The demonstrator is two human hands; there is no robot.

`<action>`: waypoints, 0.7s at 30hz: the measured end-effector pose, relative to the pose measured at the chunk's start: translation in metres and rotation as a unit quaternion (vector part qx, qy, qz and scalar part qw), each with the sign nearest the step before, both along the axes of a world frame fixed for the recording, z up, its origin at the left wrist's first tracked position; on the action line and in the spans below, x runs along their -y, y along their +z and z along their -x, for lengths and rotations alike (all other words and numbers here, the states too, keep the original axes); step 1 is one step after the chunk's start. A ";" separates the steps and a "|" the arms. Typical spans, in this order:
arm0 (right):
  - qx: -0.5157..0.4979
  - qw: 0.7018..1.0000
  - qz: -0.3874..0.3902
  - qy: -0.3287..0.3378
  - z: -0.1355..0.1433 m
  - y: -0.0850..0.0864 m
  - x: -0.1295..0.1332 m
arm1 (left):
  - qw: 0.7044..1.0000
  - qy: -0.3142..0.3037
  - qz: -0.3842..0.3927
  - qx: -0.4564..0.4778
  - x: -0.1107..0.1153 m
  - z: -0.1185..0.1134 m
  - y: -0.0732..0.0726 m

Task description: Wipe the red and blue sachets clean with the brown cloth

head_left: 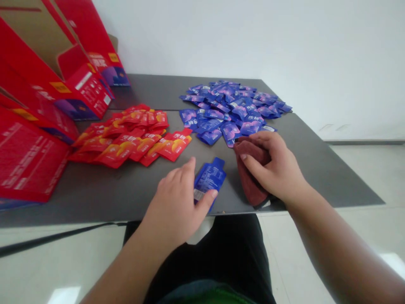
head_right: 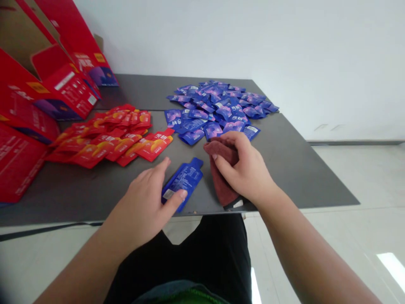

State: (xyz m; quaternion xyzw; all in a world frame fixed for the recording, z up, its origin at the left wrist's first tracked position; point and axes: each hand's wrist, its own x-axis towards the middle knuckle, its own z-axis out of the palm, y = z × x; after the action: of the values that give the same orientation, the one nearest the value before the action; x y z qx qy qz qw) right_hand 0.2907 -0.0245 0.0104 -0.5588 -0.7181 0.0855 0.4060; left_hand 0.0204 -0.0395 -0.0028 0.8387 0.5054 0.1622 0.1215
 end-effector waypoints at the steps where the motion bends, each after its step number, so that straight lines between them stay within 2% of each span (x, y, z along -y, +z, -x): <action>1: 0.011 0.999 0.013 0.046 0.006 0.006 0.004 | 0.999 -0.039 0.013 0.003 -0.005 0.004 -0.001; 4: 0.030 0.976 0.064 0.207 0.032 0.017 0.017 | 0.987 -0.144 0.068 0.001 -0.026 0.013 -0.002; 5: 0.042 0.966 0.082 0.243 0.042 0.018 0.020 | 0.983 -0.165 0.083 0.003 -0.032 0.015 -0.001; 7: 0.082 0.953 0.112 0.269 0.060 0.016 0.023 | 0.977 -0.188 0.100 0.012 -0.042 0.017 0.002; 10: 0.133 0.952 0.120 0.248 0.073 0.012 0.022 | 0.978 -0.190 0.091 0.012 -0.045 0.016 0.005; 14: 0.163 0.956 0.107 0.218 0.067 0.008 0.010 | 0.982 -0.173 0.071 0.013 -0.042 0.014 0.001; 18: 0.208 0.965 0.115 0.110 0.053 0.002 -0.005 | 0.984 -0.165 0.068 0.012 -0.040 0.012 -0.002; 21: 0.218 0.969 0.112 0.040 0.048 -0.002 -0.012 | 0.983 -0.162 0.085 0.007 -0.033 0.013 0.002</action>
State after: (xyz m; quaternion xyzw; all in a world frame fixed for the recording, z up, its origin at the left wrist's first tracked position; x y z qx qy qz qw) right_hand 0.2426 -0.0129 0.0082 -0.5770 -0.7968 0.0572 0.1704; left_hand 0.0073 -0.0069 -0.0007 0.8948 0.3742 0.1032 0.2206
